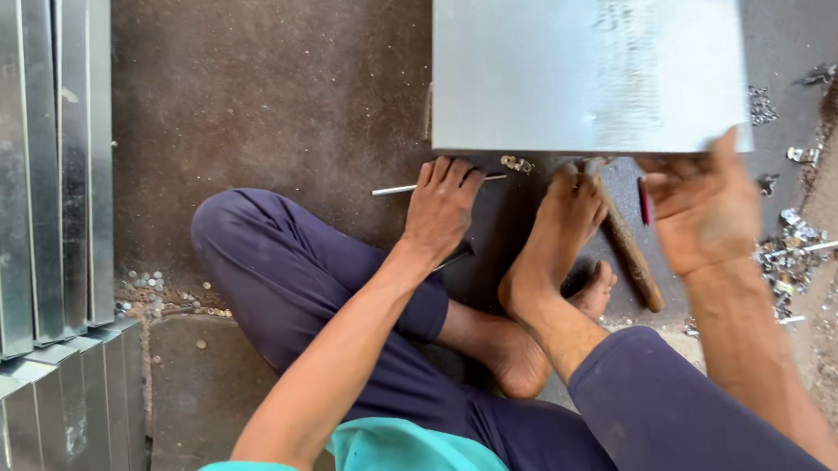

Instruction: The person assembles metal boxes by marking holes with a pencil, punching them with a hammer and punch, and inserting metal fasteners. They work on multiple metal sheets, attaching them to form box structures.

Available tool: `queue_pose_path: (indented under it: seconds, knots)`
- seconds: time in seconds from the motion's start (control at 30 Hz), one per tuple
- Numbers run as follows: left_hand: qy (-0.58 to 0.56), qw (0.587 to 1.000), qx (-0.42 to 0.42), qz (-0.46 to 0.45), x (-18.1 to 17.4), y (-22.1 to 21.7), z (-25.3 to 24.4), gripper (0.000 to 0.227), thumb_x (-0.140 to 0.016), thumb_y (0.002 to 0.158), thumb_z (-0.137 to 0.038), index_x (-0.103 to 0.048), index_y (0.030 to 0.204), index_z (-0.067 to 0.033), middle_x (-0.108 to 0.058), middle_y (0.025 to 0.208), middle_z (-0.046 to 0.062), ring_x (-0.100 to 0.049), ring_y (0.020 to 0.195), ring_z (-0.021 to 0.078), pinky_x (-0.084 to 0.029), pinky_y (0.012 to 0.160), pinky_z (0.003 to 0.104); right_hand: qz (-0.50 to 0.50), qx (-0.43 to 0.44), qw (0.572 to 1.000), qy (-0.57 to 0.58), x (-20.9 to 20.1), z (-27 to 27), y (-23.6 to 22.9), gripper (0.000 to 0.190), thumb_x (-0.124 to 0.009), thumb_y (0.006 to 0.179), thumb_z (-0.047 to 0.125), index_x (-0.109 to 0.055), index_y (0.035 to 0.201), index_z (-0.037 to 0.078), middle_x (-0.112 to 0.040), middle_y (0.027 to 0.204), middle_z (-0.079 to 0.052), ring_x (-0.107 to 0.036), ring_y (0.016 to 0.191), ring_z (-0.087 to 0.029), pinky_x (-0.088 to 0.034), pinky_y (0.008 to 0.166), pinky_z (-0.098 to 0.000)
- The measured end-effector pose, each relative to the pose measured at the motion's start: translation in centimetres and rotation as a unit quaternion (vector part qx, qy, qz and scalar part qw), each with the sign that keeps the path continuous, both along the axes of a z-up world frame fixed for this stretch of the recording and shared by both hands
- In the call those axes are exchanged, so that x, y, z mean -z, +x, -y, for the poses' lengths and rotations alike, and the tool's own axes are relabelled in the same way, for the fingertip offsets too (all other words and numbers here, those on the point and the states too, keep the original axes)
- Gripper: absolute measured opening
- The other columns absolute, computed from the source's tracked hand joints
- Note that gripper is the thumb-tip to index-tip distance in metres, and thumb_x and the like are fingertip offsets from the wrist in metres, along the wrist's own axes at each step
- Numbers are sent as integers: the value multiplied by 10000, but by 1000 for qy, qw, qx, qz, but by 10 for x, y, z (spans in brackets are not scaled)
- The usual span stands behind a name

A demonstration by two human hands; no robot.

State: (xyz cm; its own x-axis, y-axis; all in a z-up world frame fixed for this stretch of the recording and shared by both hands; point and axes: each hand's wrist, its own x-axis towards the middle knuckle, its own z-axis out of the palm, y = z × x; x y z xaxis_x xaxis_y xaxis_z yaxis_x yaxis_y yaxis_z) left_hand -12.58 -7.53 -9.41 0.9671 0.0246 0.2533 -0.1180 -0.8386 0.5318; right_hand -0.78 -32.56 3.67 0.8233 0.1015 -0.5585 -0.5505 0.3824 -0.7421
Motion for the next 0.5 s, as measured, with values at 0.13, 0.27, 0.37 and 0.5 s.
queue_pose_path:
  seconds: [0.13, 0.27, 0.37, 0.5]
  knots:
    - [-13, 1000, 27, 9, -4, -4, -1, 191, -646, 939, -82, -671, 1127, -60, -647, 1108, 105, -592, 1068, 301, -461, 918, 434, 11, -278, 883, -379, 6, -27, -34, 277, -619, 1035, 296, -740, 1063, 48, -753, 917, -133, -708, 858, -265, -546, 697, -338]
    - [-52, 997, 49, -40, -7, -17, -2, 262, -639, 949, -33, -672, 1204, -77, -666, 967, 95, -662, 904, 279, -527, 814, 404, 465, -331, 606, -554, 38, -53, -52, 177, -701, 934, 171, -738, 1093, 101, -745, 997, -86, -691, 888, -270, -533, 757, -366]
    - [-113, 991, 31, -62, -13, -19, -4, 201, -652, 979, -88, -648, 1180, -82, -677, 918, 108, -694, 855, 293, -564, 748, 401, 492, -378, 450, -642, 74, -67, -47, 384, -640, 856, 55, -775, 1209, 124, -714, 933, -96, -689, 818, -267, -538, 710, -393]
    - [-148, 980, -1, -136, -22, -19, -4, 279, -637, 977, -91, -635, 1256, -88, -695, 928, 127, -700, 838, 326, -573, 701, 424, 476, -420, 420, -648, 99, -68, -39, 343, -644, 823, 62, -765, 1134, 140, -720, 1058, -114, -687, 806, -275, -543, 765, -417]
